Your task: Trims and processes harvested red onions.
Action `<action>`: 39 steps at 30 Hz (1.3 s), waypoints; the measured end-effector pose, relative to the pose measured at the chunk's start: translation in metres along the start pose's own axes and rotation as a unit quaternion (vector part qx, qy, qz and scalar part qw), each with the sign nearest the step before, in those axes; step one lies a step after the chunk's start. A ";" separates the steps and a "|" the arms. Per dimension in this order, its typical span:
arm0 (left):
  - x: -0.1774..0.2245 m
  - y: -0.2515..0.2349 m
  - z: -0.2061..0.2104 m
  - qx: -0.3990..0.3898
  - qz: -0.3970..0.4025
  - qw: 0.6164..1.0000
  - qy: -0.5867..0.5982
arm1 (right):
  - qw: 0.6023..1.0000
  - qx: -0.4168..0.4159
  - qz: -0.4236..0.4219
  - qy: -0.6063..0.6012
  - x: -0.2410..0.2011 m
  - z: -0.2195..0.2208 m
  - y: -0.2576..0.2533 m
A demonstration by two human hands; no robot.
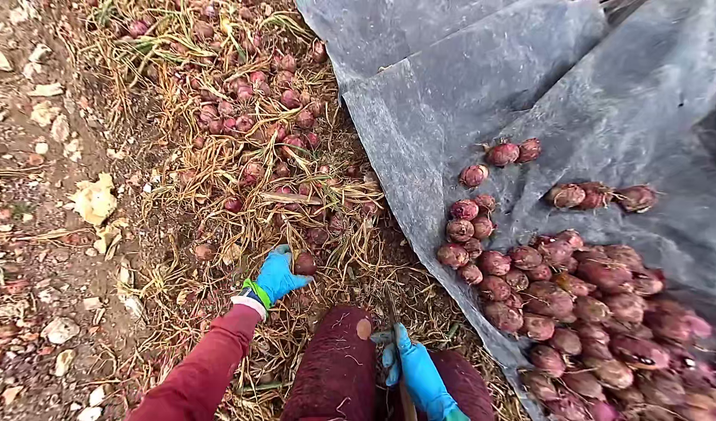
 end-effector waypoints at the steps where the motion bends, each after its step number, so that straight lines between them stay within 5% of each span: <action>1: 0.023 0.025 0.003 -0.005 0.025 0.998 0.064 | 1.000 -0.022 0.001 0.003 -0.003 0.007 -0.004; 7: 0.148 0.121 0.020 -0.156 0.156 0.962 0.160 | 0.974 -0.143 -0.173 -0.008 -0.074 0.061 0.019; 10: 0.169 0.148 0.005 -0.160 0.198 0.967 0.010 | 0.957 -0.113 -0.260 0.054 -0.091 0.060 0.046; 14: 0.183 0.182 -0.002 -0.171 0.231 0.937 -0.197 | 0.961 -0.054 -0.230 0.142 -0.080 0.051 0.074; 19: 0.187 0.197 -0.016 -0.083 0.151 0.976 -0.132 | 0.973 -0.039 -0.199 0.107 -0.061 0.032 0.084; 22: 0.226 0.217 0.023 -0.180 0.164 0.939 -0.241 | 0.957 -0.129 -0.159 0.208 -0.047 0.037 0.084; 24: 0.246 0.216 0.044 -0.224 0.184 0.922 -0.258 | 0.955 -0.113 -0.173 0.212 -0.060 0.027 0.091; 28: 0.238 0.111 -0.011 -0.043 0.095 0.987 -0.120 | 0.962 0.028 -0.272 0.008 -0.088 -0.041 0.087; 31: 0.229 -0.005 -0.037 0.020 0.030 0.997 -0.065 | 0.968 0.062 -0.237 -0.043 -0.071 -0.079 0.068; 35: 0.253 -0.136 -0.007 -0.026 0.068 0.980 -0.184 | 0.986 0.040 -0.147 -0.061 -0.023 -0.079 0.044; 39: 0.268 -0.195 0.038 -0.150 0.107 0.911 -0.368 | 0.988 0.013 -0.087 -0.124 0.007 -0.067 0.029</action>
Point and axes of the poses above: each hand's wrist, its own y-axis away from the middle knuckle, its own z-axis out of the palm, x = y × z, the point moved 8 cm from there along -y, towards the middle knuckle, and after that the axes turned 11 degrees about -x, right-handed, at the moved point
